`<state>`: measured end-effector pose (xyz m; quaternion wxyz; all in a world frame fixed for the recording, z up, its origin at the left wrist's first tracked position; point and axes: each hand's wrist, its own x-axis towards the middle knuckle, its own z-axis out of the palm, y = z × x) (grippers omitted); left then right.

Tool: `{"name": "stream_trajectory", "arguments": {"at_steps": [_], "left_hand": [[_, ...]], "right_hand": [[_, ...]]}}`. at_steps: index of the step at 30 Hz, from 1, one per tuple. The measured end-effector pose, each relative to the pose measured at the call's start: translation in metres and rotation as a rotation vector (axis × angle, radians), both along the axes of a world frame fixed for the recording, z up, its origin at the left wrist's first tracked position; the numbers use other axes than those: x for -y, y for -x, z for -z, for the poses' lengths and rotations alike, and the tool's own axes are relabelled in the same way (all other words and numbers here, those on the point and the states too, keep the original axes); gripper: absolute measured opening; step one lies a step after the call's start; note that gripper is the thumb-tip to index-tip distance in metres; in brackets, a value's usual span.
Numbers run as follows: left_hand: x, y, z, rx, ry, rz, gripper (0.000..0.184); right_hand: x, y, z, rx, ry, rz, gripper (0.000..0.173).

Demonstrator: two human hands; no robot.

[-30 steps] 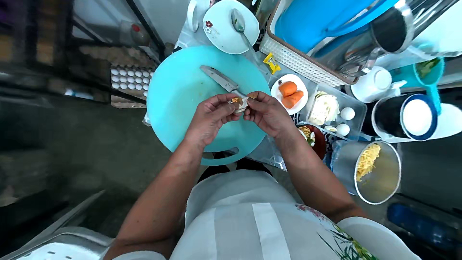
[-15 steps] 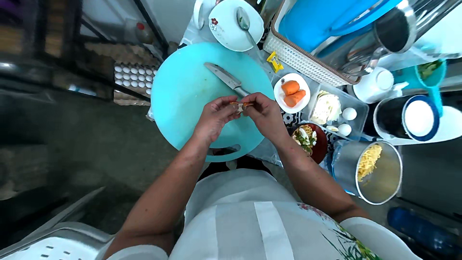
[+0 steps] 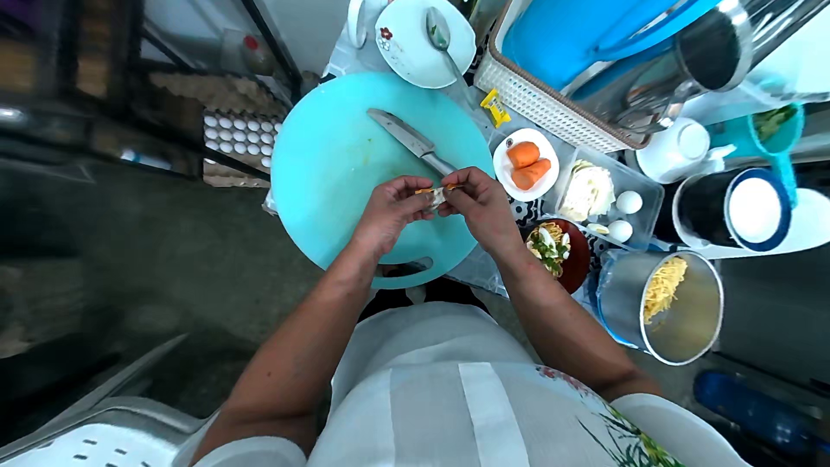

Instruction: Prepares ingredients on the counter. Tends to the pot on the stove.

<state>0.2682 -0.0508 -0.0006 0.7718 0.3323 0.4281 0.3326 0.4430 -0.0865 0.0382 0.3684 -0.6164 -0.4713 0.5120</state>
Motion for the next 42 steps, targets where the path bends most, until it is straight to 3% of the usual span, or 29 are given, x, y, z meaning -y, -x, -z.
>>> {"name": "stream_trajectory", "arguments": {"at_steps": [5,10,15,25,34,36,38,40,42], "left_hand": [[-0.002,0.008,0.002,0.001,0.018,0.015,0.022],[-0.003,0.014,-0.001,0.133,0.238,-0.029,0.027],[-0.004,0.020,-0.003,0.173,0.318,-0.096,0.034],[0.026,-0.004,-0.025,-0.068,0.120,-0.094,0.018],[0.034,0.009,-0.044,0.090,0.072,-0.097,0.034],[0.037,0.012,-0.044,0.149,0.081,-0.111,0.037],[0.042,0.016,-0.045,0.161,0.080,-0.127,0.039],[0.047,0.019,-0.051,0.095,0.067,-0.144,0.039],[0.051,0.023,-0.058,-0.049,0.029,-0.105,0.039]], "right_hand": [[-0.002,-0.003,-0.001,-0.008,0.017,0.021,0.015],[-0.007,-0.011,0.000,-0.067,0.028,0.077,0.016],[-0.007,-0.020,0.002,-0.118,0.084,0.127,0.019],[0.007,-0.035,-0.004,-0.135,0.061,-0.054,0.019],[-0.008,-0.048,-0.012,-0.181,0.006,0.016,0.018],[-0.012,-0.050,-0.005,-0.109,0.002,-0.018,0.021],[-0.013,-0.052,0.001,0.111,-0.002,-0.131,0.026],[-0.010,-0.049,0.001,0.387,-0.102,-0.252,0.029],[-0.009,-0.040,-0.002,0.484,-0.278,-0.285,0.028]]}}
